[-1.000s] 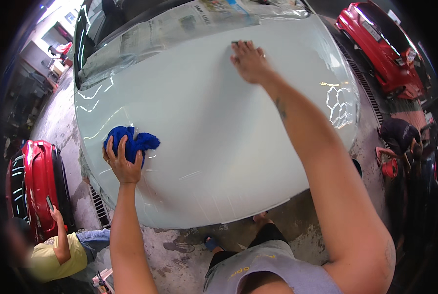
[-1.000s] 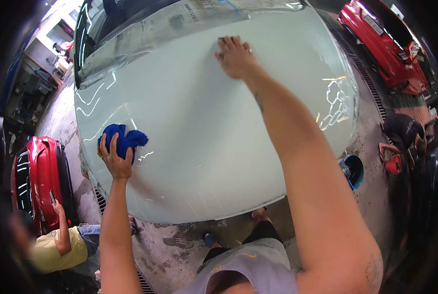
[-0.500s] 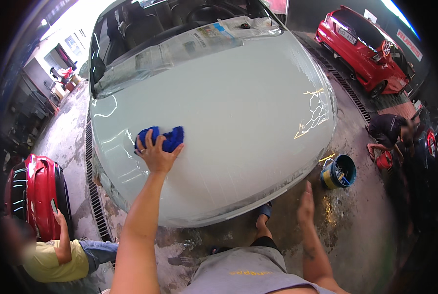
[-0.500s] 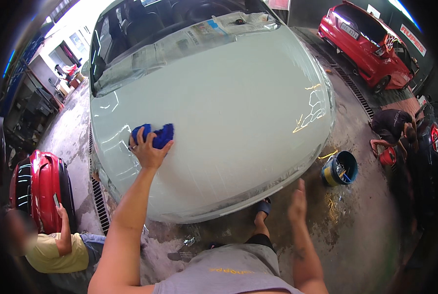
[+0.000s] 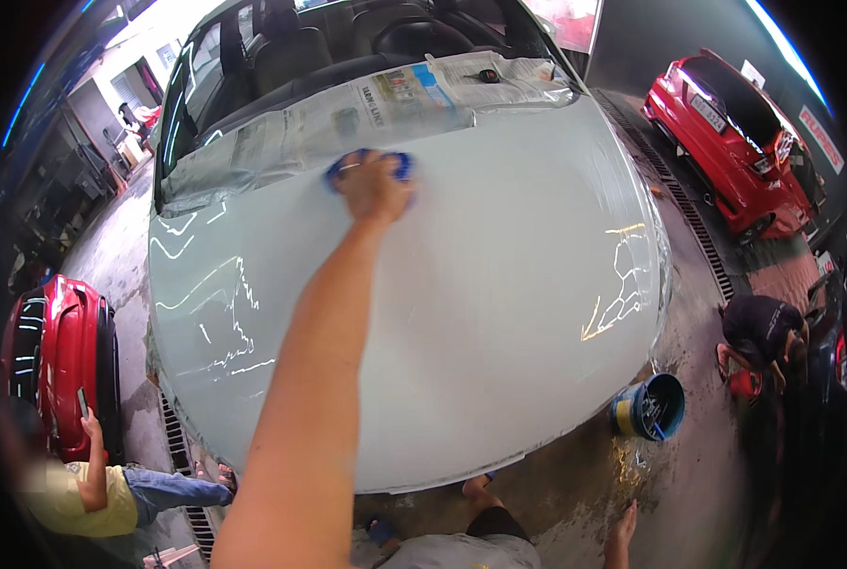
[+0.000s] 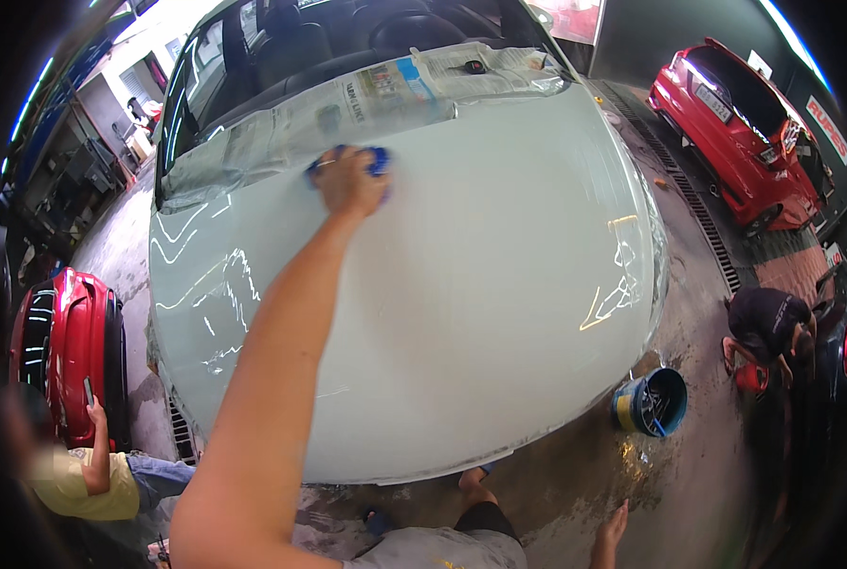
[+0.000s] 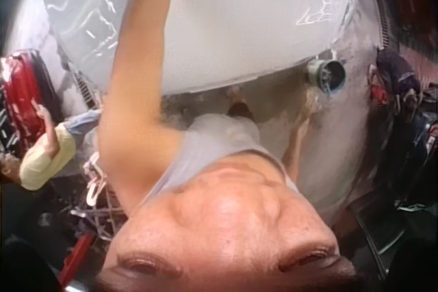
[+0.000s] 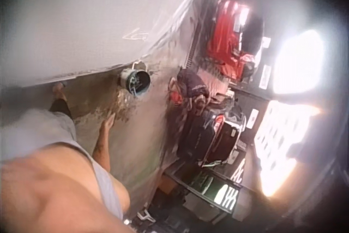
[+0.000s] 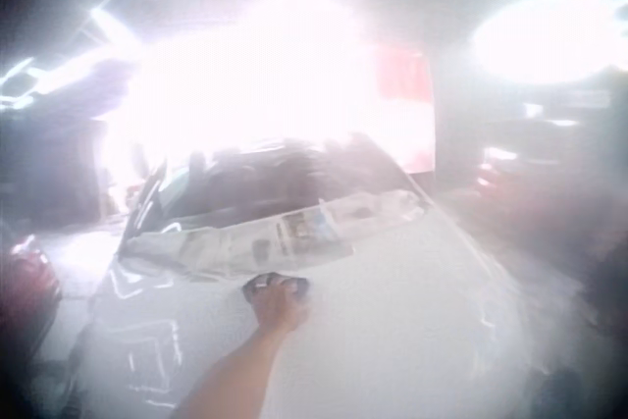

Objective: The person wipes the hood of a white car using a blue microfiber cloth and a small abrasive pad. They repeatedly dip the cloth into a bucket of water, wring it, and continue wiping the hood surface in a garage setting.

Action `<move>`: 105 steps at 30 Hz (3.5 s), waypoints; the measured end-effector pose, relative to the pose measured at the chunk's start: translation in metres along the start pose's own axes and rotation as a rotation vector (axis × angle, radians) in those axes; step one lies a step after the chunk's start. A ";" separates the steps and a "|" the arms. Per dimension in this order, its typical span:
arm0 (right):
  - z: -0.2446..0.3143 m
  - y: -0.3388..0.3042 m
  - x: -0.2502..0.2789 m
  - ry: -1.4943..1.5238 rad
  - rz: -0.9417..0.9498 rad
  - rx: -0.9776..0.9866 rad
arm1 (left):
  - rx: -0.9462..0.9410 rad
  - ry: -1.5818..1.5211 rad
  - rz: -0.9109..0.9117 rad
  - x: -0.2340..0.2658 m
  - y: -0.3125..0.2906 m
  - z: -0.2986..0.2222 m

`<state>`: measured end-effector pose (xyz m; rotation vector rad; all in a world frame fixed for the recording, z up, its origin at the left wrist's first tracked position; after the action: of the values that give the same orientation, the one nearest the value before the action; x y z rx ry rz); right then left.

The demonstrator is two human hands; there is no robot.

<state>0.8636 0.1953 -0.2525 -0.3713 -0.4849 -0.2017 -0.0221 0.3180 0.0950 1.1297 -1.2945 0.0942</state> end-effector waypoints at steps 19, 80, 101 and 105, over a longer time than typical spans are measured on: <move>0.430 -0.150 -0.292 -0.083 0.325 1.342 | -0.474 -0.087 0.085 0.058 -0.153 -0.009; 0.703 -0.077 -0.575 -0.740 0.249 1.397 | 0.169 0.099 -0.310 0.146 -0.291 0.456; 0.264 -0.301 -0.342 -0.646 0.296 1.316 | 0.086 0.098 -0.274 0.152 -0.270 0.452; 0.438 -0.256 -0.420 -0.728 0.260 1.428 | 0.133 0.042 -0.297 0.152 -0.267 0.472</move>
<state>0.2473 0.1760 -0.0222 0.9341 -1.1447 0.5632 -0.1350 -0.2228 -0.0148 1.4157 -1.0829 -0.0168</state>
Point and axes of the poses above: each hand's wrist, its own y-axis towards the middle knuckle, its own x-axis out of the back of the hand, z = x × y, the point moved 2 cm from there along y, towards the middle knuckle, and after that the axes turned 6 degrees about -z, right-handed, at the moved point
